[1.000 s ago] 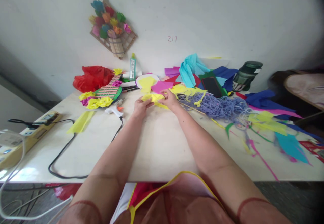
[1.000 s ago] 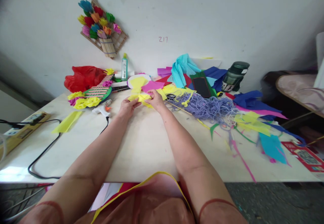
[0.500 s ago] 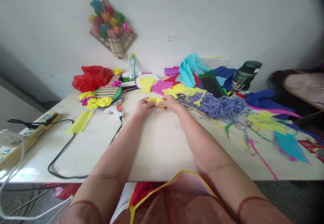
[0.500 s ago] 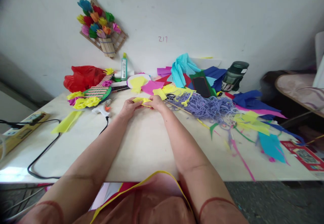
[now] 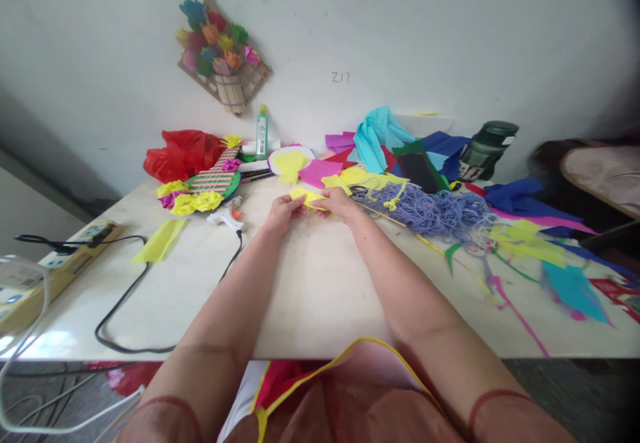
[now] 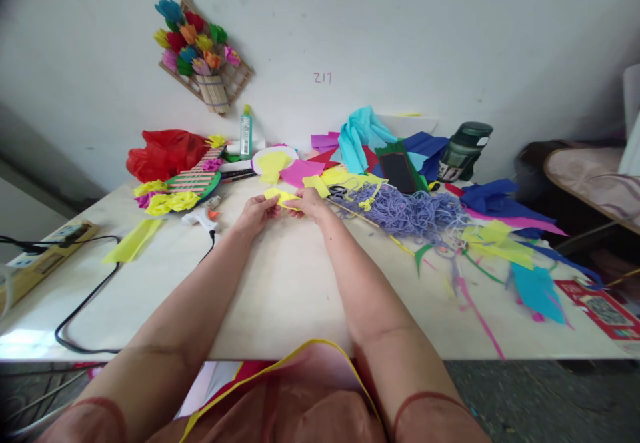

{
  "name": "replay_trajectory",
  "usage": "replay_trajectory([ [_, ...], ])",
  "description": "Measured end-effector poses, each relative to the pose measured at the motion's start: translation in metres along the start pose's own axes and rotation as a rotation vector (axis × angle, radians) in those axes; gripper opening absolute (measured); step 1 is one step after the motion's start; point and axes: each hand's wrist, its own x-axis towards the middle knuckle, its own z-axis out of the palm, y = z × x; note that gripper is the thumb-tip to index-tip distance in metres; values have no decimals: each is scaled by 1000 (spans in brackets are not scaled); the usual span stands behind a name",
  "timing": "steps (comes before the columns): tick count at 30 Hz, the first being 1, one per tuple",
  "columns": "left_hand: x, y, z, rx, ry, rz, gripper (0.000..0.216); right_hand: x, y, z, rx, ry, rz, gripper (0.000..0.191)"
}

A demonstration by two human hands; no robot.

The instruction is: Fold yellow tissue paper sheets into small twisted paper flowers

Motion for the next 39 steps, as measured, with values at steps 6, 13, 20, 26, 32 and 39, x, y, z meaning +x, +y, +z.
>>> replay_trajectory([
  [6,-2,0,3,17,-32,-1,30,-1,-4,4,20,6,0,20],
  [13,0,-4,3,131,-6,93,26,-4,-4,4,31,-52,45,13],
  [20,-2,1,7,221,51,140,26,-4,-4,4,28,-96,19,21],
  [26,-1,0,6,167,53,154,28,-1,1,3,6,-81,5,20],
  [32,1,-1,5,129,87,179,31,-3,-2,3,-32,-91,-7,16],
  [39,4,-1,7,135,122,233,32,-7,-10,6,-43,-99,-32,12],
])
